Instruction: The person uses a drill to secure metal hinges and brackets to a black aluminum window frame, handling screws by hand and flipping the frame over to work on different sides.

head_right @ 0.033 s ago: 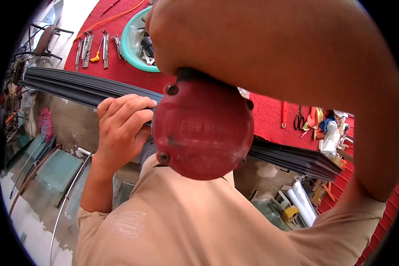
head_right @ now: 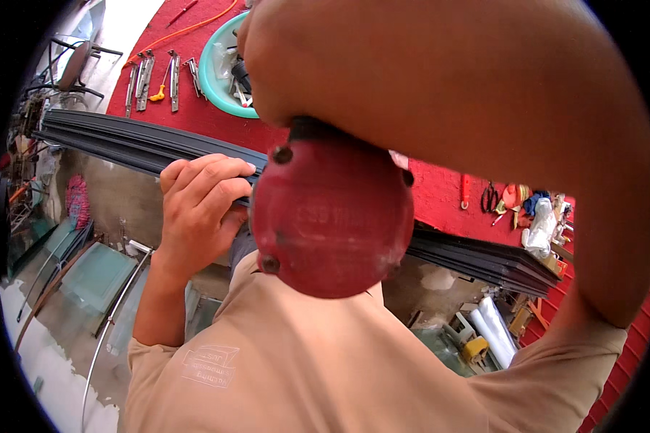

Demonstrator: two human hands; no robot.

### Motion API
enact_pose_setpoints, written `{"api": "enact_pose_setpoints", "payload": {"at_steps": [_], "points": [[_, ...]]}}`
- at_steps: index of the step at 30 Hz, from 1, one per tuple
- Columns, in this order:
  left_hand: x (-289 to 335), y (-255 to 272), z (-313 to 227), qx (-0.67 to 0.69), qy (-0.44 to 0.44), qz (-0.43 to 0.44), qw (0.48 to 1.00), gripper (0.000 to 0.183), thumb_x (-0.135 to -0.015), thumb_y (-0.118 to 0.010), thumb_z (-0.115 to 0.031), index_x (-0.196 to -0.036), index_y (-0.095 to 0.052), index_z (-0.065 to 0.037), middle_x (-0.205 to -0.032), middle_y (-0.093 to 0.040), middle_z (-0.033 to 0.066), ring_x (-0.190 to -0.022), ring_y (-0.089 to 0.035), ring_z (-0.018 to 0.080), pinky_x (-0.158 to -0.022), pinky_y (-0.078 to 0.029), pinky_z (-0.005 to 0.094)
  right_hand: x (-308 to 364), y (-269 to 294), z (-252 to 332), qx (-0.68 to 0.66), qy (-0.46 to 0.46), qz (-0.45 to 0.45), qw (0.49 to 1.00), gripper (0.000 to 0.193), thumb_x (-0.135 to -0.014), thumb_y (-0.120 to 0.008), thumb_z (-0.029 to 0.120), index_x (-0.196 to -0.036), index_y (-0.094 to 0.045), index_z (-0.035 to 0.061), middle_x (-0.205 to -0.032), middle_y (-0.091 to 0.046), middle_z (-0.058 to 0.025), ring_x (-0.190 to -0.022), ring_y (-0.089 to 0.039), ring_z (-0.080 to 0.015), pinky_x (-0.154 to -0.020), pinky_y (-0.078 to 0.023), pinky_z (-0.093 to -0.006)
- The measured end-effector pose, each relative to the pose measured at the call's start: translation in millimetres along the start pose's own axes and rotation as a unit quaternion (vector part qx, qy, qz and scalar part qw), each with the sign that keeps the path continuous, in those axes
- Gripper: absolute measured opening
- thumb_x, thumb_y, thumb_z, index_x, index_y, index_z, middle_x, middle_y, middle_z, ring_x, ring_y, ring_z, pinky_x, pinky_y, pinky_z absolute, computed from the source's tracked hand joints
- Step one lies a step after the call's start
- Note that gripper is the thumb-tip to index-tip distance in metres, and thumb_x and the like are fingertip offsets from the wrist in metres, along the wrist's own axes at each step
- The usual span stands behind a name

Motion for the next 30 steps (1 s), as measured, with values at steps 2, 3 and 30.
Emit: {"api": "enact_pose_setpoints", "payload": {"at_steps": [2, 3, 30], "points": [[0, 0, -1, 0.002, 0.005, 0.005, 1.000, 0.033, -0.080, -0.092, -0.019, -0.104, -0.070, -0.017, -0.129, -0.078, -0.0028, -0.124, -0.071, 0.0219, -0.109, -0.040, 0.0428, 1, -7, 11, 0.015, 0.019, -0.021, 0.999, 0.027, -0.078, -0.086, 0.020, -0.098, -0.075, 0.0062, -0.095, -0.070, -0.0139, -0.089, -0.069, -0.0361, -0.082, -0.055, -0.0461], [0, 0, -1, 0.007, 0.006, 0.011, 1.000, 0.035, -0.079, -0.091, -0.015, -0.107, -0.071, -0.016, -0.129, -0.078, -0.0016, -0.124, -0.071, 0.0240, -0.109, -0.041, 0.0439, 1, -12, 19, 0.029, 0.029, -0.037, 0.998, 0.027, -0.078, -0.086, 0.019, -0.098, -0.075, 0.0061, -0.095, -0.070, -0.0141, -0.089, -0.070, -0.0360, -0.082, -0.055, -0.0460], [-13, 9, -27, 0.002, 0.065, 0.081, 0.995, 0.032, -0.087, -0.093, -0.024, -0.115, -0.083, -0.011, -0.133, -0.078, 0.0073, -0.130, -0.068, 0.0324, -0.114, -0.047, 0.0477, 201, -319, -114, -0.609, -0.347, -0.393, 0.595, 0.050, -0.092, -0.096, 0.013, -0.137, -0.077, 0.0068, -0.119, -0.080, -0.0013, -0.110, -0.073, -0.0130, -0.099, -0.057, -0.0336]]}}
Point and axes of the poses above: each hand's wrist, its own x-axis away from the middle knuckle, its own y-axis out of the back of the hand, z = x × y, the point moved 7 cm from there along -x, towards the middle knuckle
